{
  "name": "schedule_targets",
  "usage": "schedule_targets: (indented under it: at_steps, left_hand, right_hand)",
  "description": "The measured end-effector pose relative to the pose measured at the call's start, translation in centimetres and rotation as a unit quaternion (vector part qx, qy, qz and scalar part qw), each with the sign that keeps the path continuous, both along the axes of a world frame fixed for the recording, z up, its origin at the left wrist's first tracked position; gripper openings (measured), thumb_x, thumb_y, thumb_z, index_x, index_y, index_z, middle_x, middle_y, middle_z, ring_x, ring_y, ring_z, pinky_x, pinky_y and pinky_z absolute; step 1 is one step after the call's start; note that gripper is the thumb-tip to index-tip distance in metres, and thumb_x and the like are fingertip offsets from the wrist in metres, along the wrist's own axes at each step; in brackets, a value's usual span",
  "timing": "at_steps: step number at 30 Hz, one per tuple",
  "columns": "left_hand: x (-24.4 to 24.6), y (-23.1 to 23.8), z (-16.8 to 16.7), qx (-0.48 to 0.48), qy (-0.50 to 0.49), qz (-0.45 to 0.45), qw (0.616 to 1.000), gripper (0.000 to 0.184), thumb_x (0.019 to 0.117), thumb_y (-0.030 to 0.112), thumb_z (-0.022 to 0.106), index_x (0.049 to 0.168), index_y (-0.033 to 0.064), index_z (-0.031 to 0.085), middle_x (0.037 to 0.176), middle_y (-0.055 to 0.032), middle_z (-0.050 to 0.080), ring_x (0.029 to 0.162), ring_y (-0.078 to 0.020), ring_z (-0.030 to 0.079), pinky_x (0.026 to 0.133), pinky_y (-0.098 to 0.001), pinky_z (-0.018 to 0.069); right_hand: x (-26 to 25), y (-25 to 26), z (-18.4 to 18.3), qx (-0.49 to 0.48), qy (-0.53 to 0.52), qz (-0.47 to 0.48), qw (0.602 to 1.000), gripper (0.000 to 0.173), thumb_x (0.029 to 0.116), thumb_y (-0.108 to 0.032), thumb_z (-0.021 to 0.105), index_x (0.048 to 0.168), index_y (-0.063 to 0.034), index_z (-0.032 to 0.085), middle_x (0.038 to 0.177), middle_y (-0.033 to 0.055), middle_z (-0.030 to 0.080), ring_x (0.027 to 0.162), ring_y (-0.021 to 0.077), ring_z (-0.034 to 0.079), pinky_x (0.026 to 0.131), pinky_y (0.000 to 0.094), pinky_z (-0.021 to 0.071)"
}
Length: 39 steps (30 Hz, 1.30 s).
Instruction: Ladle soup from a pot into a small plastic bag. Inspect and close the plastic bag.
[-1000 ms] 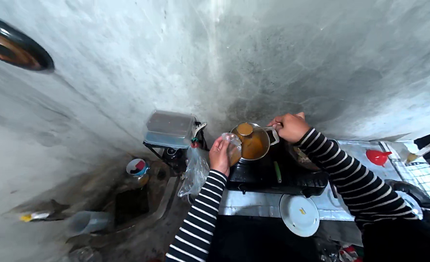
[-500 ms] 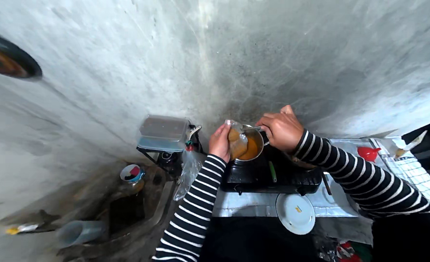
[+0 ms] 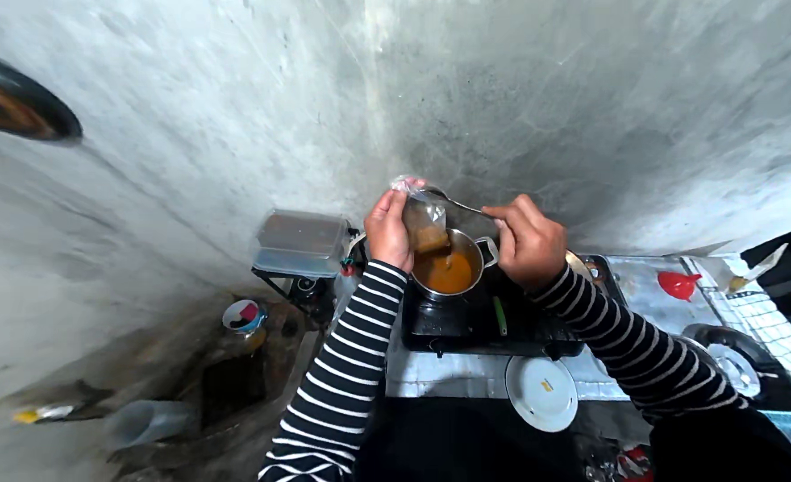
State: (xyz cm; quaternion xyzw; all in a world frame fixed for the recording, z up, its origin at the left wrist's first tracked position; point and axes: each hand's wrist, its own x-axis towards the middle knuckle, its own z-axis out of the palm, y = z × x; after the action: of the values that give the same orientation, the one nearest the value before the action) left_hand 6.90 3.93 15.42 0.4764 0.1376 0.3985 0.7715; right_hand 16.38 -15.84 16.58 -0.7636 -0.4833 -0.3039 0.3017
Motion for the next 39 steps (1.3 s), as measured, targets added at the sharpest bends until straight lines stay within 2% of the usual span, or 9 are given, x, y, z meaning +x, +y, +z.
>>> schedule_targets:
  at_steps: [5, 7, 12, 15, 19, 22, 25, 28, 39]
  left_hand:
    - [-1.2, 0.7, -0.4, -0.022, 0.021, -0.008, 1.000, 0.028, 0.1091, 0.019, 0.049, 0.122, 0.0005, 0.067, 0.120, -0.0136, 0.072, 0.112, -0.0258, 0.070, 0.098, -0.0438, 0.0574]
    - [-2.0, 1.0, -1.5, -0.030, 0.025, -0.015, 0.999, 0.030, 0.1097, 0.018, 0.047, 0.126, -0.0010, 0.064, 0.123, -0.0155, 0.071, 0.115, -0.0285, 0.069, 0.101, -0.0464, 0.0559]
    - [-6.2, 0.4, -4.7, 0.030, 0.116, 0.007, 0.993, 0.033, 0.1103, 0.032, 0.046, 0.131, 0.0152, 0.066, 0.126, -0.0034, 0.071, 0.106, -0.0160, 0.069, 0.090, -0.0342, 0.0575]
    - [-8.1, 0.3, -6.6, -0.009, 0.097, 0.036, 0.995, 0.031, 0.1098, 0.020, 0.046, 0.131, 0.0059, 0.064, 0.129, -0.0109, 0.068, 0.113, -0.0230, 0.067, 0.096, -0.0416, 0.0566]
    - [-10.1, -0.5, -8.8, -0.049, 0.074, 0.102, 0.991, 0.022, 0.1048, 0.009, 0.052, 0.116, 0.0027, 0.070, 0.117, -0.0130, 0.072, 0.108, -0.0239, 0.069, 0.092, -0.0412, 0.0579]
    - [-10.9, -0.8, -10.3, -0.064, 0.068, 0.116, 0.989, 0.019, 0.1014, 0.005, 0.057, 0.112, 0.0026, 0.072, 0.116, -0.0138, 0.073, 0.108, -0.0249, 0.070, 0.092, -0.0413, 0.0585]
    - [-11.0, -1.1, -11.2, -0.072, 0.057, 0.099, 0.991, 0.019, 0.1011, 0.005, 0.058, 0.115, 0.0012, 0.070, 0.115, -0.0149, 0.073, 0.106, -0.0250, 0.070, 0.091, -0.0408, 0.0591]
    - [-10.5, -1.2, -11.5, -0.069, 0.039, 0.079, 0.994, 0.022, 0.1006, 0.005, 0.059, 0.120, -0.0001, 0.069, 0.117, -0.0158, 0.073, 0.106, -0.0255, 0.071, 0.092, -0.0410, 0.0589]
    - [-6.2, -0.5, -10.7, 0.000, 0.088, 0.035, 0.995, 0.035, 0.0949, 0.003, 0.069, 0.129, -0.0038, 0.066, 0.119, -0.0176, 0.073, 0.112, -0.0270, 0.070, 0.101, -0.0404, 0.0561]
  right_hand:
    - [1.4, -0.1, -2.1, 0.074, 0.237, 0.055, 0.967, 0.025, 0.0987, -0.008, 0.057, 0.117, -0.0088, 0.075, 0.101, 0.0056, 0.069, 0.082, 0.0106, 0.065, 0.071, 0.0299, 0.0574]
    - [2.1, -0.2, -4.1, 0.065, 0.275, 0.033, 0.959, 0.026, 0.0986, -0.008, 0.057, 0.118, -0.0083, 0.074, 0.105, 0.0076, 0.072, 0.087, 0.0135, 0.069, 0.077, 0.0348, 0.0600]
    - [2.7, 1.9, -10.0, -0.295, 0.290, -0.116, 0.903, 0.032, 0.0978, -0.012, 0.054, 0.126, -0.0101, 0.068, 0.126, 0.0162, 0.069, 0.104, 0.0399, 0.070, 0.084, 0.0659, 0.0555]
    - [2.2, 4.3, -13.1, -0.476, 0.263, -0.106, 0.832, 0.040, 0.0915, -0.012, 0.067, 0.131, -0.0048, 0.066, 0.137, 0.0187, 0.062, 0.105, 0.0438, 0.069, 0.083, 0.0659, 0.0556]
    - [1.4, 6.2, -14.7, -0.533, 0.245, -0.114, 0.802, 0.042, 0.0944, -0.009, 0.065, 0.135, 0.0020, 0.060, 0.143, 0.0225, 0.056, 0.103, 0.0444, 0.069, 0.082, 0.0625, 0.0558]
    - [1.5, 6.7, -14.3, -0.539, 0.292, -0.135, 0.778, 0.045, 0.0964, -0.019, 0.064, 0.137, 0.0010, 0.060, 0.145, 0.0224, 0.056, 0.113, 0.0446, 0.066, 0.090, 0.0644, 0.0529]
    - [2.6, 6.5, -13.3, -0.515, 0.384, -0.155, 0.750, 0.041, 0.0965, -0.033, 0.064, 0.122, -0.0020, 0.069, 0.127, 0.0243, 0.068, 0.121, 0.0439, 0.063, 0.098, 0.0684, 0.0473]
    - [3.9, 5.7, -13.0, -0.486, 0.436, -0.154, 0.741, 0.036, 0.0985, -0.030, 0.058, 0.125, -0.0092, 0.071, 0.127, 0.0221, 0.069, 0.123, 0.0418, 0.063, 0.102, 0.0666, 0.0455]
    - [5.8, 3.2, -6.3, -0.375, 0.412, -0.124, 0.821, 0.031, 0.1016, -0.022, 0.052, 0.122, -0.0167, 0.075, 0.121, 0.0137, 0.073, 0.121, 0.0339, 0.064, 0.109, 0.0616, 0.0399]
